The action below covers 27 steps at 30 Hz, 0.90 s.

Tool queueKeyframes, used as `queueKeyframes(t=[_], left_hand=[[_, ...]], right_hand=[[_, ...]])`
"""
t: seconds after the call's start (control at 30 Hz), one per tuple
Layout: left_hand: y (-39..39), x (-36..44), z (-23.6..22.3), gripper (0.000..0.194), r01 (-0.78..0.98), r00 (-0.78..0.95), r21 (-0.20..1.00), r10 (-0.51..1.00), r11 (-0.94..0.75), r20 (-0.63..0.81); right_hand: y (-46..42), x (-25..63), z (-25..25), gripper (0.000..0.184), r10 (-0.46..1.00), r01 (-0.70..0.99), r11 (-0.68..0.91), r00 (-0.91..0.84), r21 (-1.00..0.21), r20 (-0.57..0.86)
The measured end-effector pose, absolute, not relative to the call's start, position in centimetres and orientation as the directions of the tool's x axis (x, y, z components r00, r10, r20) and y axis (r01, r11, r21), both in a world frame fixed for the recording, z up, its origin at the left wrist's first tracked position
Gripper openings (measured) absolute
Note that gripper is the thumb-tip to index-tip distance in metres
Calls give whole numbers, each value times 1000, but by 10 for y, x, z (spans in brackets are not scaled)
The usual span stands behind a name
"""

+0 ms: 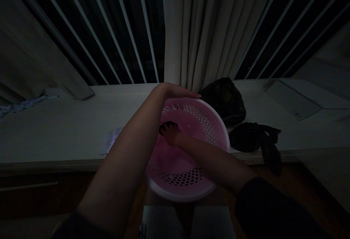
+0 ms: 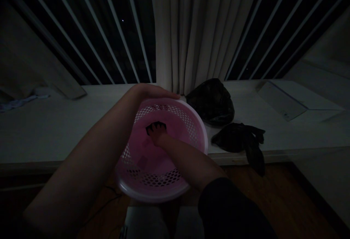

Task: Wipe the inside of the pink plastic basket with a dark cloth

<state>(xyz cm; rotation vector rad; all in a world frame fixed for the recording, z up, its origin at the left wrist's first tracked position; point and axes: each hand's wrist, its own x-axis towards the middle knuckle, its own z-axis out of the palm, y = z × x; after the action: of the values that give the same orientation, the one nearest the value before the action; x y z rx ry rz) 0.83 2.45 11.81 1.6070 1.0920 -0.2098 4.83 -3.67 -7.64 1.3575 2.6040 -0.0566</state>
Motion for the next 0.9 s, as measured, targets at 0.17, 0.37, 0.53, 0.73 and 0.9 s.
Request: queueKeyframes(t=[0.17, 0.37, 0.53, 0.73, 0.9], left_hand=[[23, 11, 120, 59, 759, 542, 648, 489, 65, -684], [23, 10, 118, 59, 766, 533, 643, 537, 22, -654], [22, 10, 119, 56, 759, 541, 651, 574, -17, -615], [24, 9, 118, 56, 752, 552, 657, 503, 43, -665], [24, 9, 117, 59, 752, 542, 652, 474, 95, -694]], right_hand=[[-34, 47, -80, 56, 807, 814, 579, -564, 49, -173], [-30, 48, -84, 57, 792, 798, 602, -592, 31, -151], [-30, 47, -82, 54, 796, 802, 598, -591, 16, -130], [-31, 47, -78, 47, 817, 824, 566, -558, 18, -147], [-32, 48, -74, 44, 831, 840, 542, -533, 16, -160]])
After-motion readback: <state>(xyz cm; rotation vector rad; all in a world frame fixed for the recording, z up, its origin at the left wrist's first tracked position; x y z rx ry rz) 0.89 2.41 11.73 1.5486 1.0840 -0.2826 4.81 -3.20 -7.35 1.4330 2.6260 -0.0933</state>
